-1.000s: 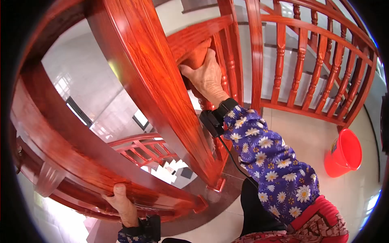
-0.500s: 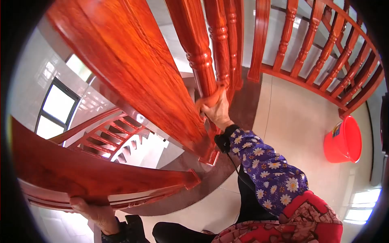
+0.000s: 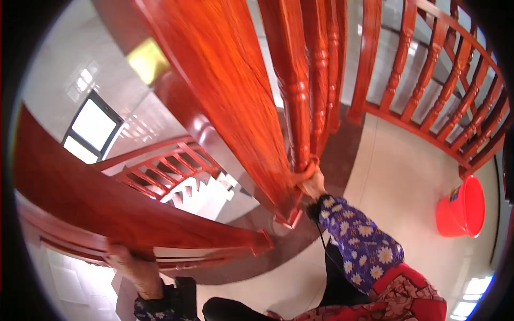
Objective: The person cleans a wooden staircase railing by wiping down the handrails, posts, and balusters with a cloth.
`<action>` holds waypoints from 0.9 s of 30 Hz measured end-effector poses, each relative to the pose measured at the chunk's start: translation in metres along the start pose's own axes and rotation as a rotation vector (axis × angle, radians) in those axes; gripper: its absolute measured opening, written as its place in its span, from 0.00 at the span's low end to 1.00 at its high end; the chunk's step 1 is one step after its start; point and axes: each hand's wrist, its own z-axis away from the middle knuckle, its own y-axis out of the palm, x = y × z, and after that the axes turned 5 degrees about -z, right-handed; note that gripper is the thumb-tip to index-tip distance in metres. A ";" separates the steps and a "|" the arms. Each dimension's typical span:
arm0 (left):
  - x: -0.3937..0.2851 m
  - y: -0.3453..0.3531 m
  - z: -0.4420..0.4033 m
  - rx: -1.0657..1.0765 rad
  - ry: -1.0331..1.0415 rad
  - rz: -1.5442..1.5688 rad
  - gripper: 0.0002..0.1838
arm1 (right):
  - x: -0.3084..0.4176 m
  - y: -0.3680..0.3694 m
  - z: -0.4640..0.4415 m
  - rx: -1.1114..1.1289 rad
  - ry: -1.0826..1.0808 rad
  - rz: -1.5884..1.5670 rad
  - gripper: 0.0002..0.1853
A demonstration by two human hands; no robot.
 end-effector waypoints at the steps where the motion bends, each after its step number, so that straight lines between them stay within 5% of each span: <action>1: 0.009 0.000 0.000 -0.060 0.000 -0.021 0.51 | 0.024 -0.004 0.009 0.113 0.143 0.021 0.22; 3: 0.019 0.007 -0.001 -0.176 -0.008 -0.053 0.47 | 0.076 0.017 0.032 -0.070 -0.091 0.427 0.25; 6: 0.033 0.005 -0.003 -0.043 0.006 0.054 0.47 | 0.073 0.020 0.017 -0.179 -0.201 0.323 0.31; 8: 0.062 0.006 -0.005 -0.045 -0.011 0.135 0.49 | 0.088 0.029 0.009 -0.150 -0.288 -0.118 0.27; 11: 0.103 0.009 -0.018 -0.156 -0.060 0.054 0.55 | 0.154 0.049 -0.001 -0.204 -0.258 -0.200 0.23; 14: 0.113 0.023 -0.024 0.005 -0.016 0.131 0.56 | 0.221 0.077 -0.023 -0.141 -0.684 -0.120 0.21; 17: 0.126 0.032 -0.026 0.035 0.055 0.235 0.46 | 0.313 0.117 -0.005 -0.119 -0.746 -0.226 0.20; 22: 0.105 0.041 -0.024 0.121 0.078 0.281 0.43 | 0.398 0.161 0.035 -0.076 -1.124 0.261 0.21; 25: 0.089 0.042 -0.029 0.189 0.118 0.254 0.41 | 0.434 0.213 0.086 0.174 -1.007 -0.089 0.12; 26: 0.080 0.041 -0.029 0.181 0.124 0.255 0.41 | 0.443 0.229 0.097 0.191 -1.091 0.042 0.11; 27: 0.075 0.039 -0.030 0.221 0.117 0.241 0.41 | 0.447 0.262 0.107 0.353 -1.047 -0.306 0.11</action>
